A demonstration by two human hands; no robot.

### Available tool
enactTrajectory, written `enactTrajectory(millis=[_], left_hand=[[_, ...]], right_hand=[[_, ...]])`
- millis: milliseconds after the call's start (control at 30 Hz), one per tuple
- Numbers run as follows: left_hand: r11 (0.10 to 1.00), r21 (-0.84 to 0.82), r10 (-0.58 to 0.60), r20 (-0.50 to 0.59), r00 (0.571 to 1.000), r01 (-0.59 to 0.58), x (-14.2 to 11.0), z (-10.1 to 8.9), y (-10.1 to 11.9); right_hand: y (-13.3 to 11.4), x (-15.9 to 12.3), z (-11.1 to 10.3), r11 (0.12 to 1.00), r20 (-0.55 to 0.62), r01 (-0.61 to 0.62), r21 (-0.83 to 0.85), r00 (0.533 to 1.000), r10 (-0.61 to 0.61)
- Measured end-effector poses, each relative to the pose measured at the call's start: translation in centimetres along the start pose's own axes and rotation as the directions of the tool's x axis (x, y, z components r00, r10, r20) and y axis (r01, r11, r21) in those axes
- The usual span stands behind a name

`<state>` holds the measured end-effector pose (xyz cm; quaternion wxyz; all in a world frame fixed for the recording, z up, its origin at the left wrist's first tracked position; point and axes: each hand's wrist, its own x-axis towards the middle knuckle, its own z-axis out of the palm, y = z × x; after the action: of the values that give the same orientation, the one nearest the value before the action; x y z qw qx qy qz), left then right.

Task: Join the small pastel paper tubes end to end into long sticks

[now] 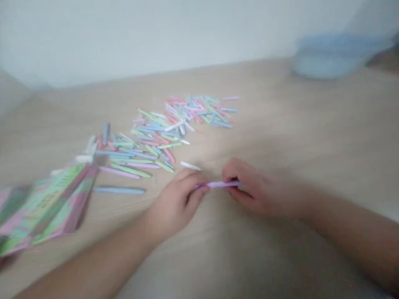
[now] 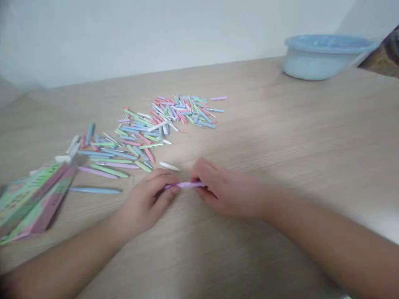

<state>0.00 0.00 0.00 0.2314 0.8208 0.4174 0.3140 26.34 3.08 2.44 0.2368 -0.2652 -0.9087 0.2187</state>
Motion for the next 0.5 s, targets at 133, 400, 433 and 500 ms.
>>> enactTrajectory(millis=[133, 400, 433, 500], left_hand=[[1.000, -0.002, 0.010, 0.006, 1.000, -0.010, 0.0, 0.0, -0.1], [1.000, 0.004, 0.002, 0.014, 1.000, -0.003, -0.1, 0.1, -0.1], [1.000, 0.003, -0.007, 0.005, 1.000, 0.007, -0.1, 0.1, -0.1], [0.999, -0.004, -0.032, -0.020, 0.999, 0.032, 0.0, 0.1, -0.2]], right_hand=[[0.3, 0.4, -0.5, 0.997, 0.031, 0.039, -0.060, 0.999, -0.038], [0.2, 0.2, 0.9, 0.984, 0.060, -0.177, 0.017, 0.983, 0.176], [0.3, 0.1, 0.9, 0.983, 0.021, -0.185, 0.000, 0.983, 0.185], [0.7, 0.0, 0.6, 0.990, -0.049, -0.098, -0.097, 0.994, 0.093]])
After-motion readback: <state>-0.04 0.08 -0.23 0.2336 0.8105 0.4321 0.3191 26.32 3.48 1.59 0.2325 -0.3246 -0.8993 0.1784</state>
